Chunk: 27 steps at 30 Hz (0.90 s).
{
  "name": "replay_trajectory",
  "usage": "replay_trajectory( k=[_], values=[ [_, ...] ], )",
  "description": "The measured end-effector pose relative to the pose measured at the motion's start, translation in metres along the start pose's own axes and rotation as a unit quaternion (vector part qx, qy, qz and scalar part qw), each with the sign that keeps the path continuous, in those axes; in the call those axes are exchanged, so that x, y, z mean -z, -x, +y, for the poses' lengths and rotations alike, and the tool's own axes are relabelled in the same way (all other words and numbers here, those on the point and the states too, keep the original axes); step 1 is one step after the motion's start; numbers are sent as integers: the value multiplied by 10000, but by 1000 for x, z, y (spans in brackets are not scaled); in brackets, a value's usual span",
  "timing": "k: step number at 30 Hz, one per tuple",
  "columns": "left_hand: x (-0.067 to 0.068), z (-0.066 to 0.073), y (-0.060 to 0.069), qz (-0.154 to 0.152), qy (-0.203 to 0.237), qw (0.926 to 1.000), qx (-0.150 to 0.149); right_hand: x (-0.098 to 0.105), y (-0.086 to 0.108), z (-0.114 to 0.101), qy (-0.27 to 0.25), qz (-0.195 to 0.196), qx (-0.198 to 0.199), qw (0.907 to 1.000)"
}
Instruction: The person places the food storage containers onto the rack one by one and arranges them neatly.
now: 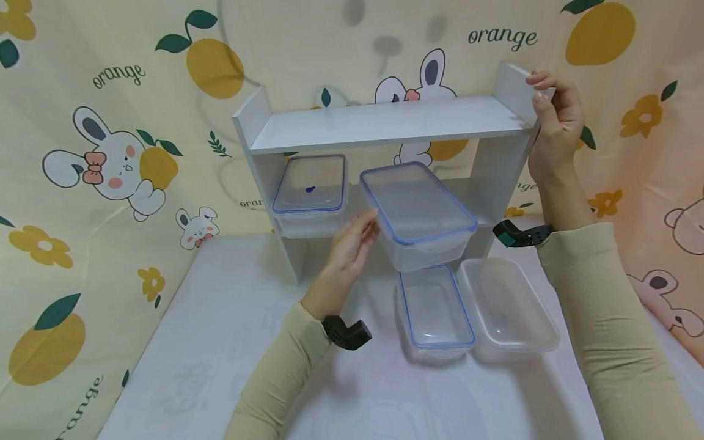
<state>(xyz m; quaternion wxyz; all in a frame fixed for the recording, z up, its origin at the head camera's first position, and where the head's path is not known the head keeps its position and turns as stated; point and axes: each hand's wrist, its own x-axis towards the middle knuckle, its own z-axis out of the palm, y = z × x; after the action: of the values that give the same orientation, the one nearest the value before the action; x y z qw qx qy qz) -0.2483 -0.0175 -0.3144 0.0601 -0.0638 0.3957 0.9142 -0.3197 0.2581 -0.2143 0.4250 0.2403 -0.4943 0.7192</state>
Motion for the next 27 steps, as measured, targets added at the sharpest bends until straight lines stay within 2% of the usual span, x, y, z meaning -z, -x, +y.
replay_trajectory(
  k=[7, 17, 23, 27],
  values=[
    [-5, -2, -6, 55, -159, 9997, -152, 1, 0, 1, 6, 26, -13, 10000],
    [-8, -5, -10, 25, -150, 9991, -406, 1, 0, 0, 1, 86, -66, 9999],
    [-9, -7, -6, 89, -369, 9970, -673, 0, 0, 0, -13, 70, -54, 10000],
    [-9, -10, -1, 64, -664, 9938, -893, 0, 0, 0, -35, 76, -74, 9999]
  ],
)
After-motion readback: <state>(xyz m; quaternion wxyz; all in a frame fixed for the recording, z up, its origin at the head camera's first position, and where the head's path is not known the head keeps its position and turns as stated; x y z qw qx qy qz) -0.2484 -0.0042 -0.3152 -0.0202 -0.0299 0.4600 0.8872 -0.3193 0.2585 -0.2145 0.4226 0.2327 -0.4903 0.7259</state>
